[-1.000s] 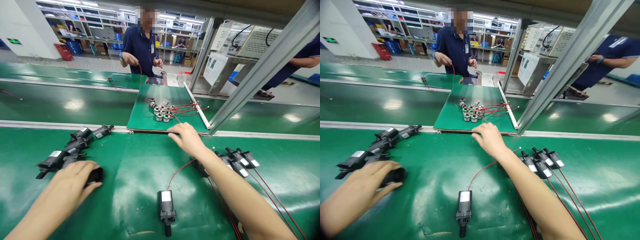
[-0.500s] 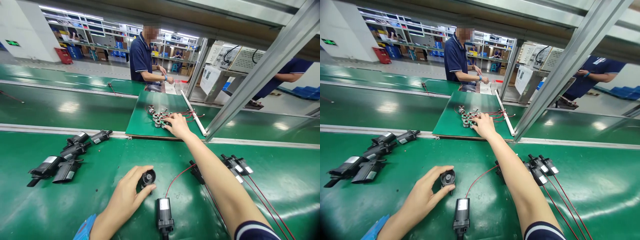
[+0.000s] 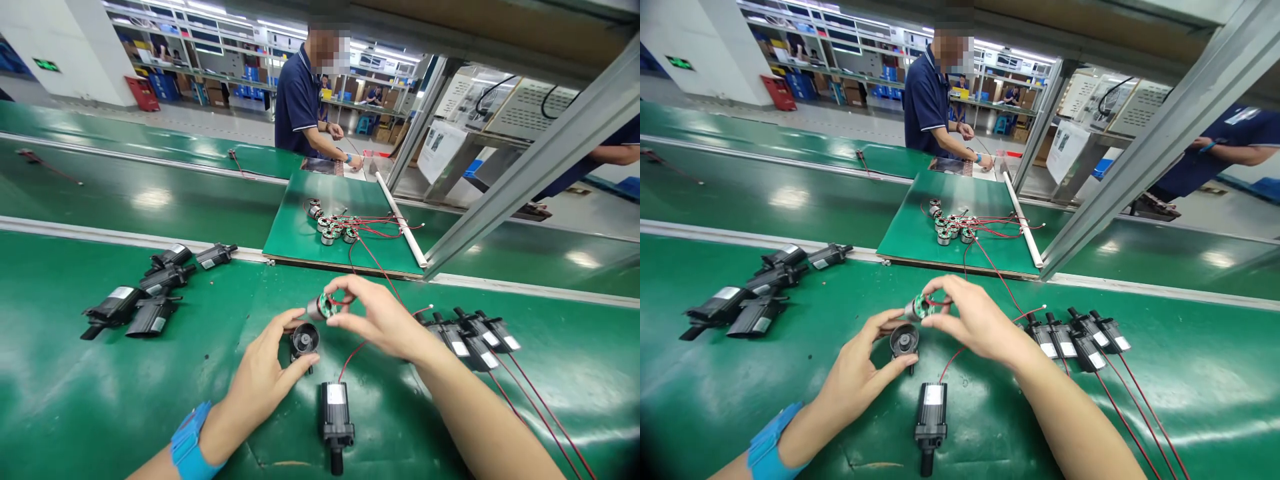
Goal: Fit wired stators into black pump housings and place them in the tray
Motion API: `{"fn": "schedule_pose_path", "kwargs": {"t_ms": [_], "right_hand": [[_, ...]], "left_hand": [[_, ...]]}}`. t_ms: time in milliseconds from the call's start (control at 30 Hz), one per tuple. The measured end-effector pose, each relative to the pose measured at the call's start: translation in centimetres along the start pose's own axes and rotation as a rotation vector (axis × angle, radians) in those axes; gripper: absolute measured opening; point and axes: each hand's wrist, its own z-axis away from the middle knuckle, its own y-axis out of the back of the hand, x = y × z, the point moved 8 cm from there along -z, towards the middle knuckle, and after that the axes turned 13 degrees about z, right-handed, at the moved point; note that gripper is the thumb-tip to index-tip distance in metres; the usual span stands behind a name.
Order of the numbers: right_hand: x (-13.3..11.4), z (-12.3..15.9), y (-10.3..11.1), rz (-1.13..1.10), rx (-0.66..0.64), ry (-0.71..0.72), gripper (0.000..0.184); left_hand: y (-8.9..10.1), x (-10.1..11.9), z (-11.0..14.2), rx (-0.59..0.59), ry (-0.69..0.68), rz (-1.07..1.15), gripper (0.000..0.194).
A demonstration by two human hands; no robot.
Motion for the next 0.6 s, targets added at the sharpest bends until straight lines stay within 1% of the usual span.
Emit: {"fn": "schedule_pose_path", "kwargs": {"t_ms": [33,100,200,267,400,500,600], "right_hand": [[-0.8,0.6,-0.5,-0.024,-0.042,0.007,0.035],[-2.1,1.5,-1.2,-0.016,-0.084,0.030,0.035],[-3.0,1.7,-1.7,0.036,-0.063,0.051,0.038],[-3.0,1.6,-1.8,0.066,-0.029,0.040,0.039],[-2.2,1.4,-2.4,0.105,0.034,-0.006,0.044],[-1.7,1.3,-3.3,0.159,0.043,-0.002,0.047],[-1.5,1.3,-3.9,0.168,0.030,0.017,0.055]], "left_hand": [[0.0,0.0,0.0,0.007,0.008,0.004,0.063],[-0.2,0.2,0.1,0.013,0.002,0.000,0.064],[-0.4,0.7,0.3,0.018,-0.029,-0.023,0.061],[-0.5,0.8,0.4,0.025,-0.040,-0.040,0.059],[-0.5,0.8,0.6,0.030,-0.035,-0.056,0.060],[-0.5,0.7,0.5,0.021,-0.039,-0.048,0.061],[-0.5,0.6,0.5,0.017,-0.075,-0.028,0.063]]}}
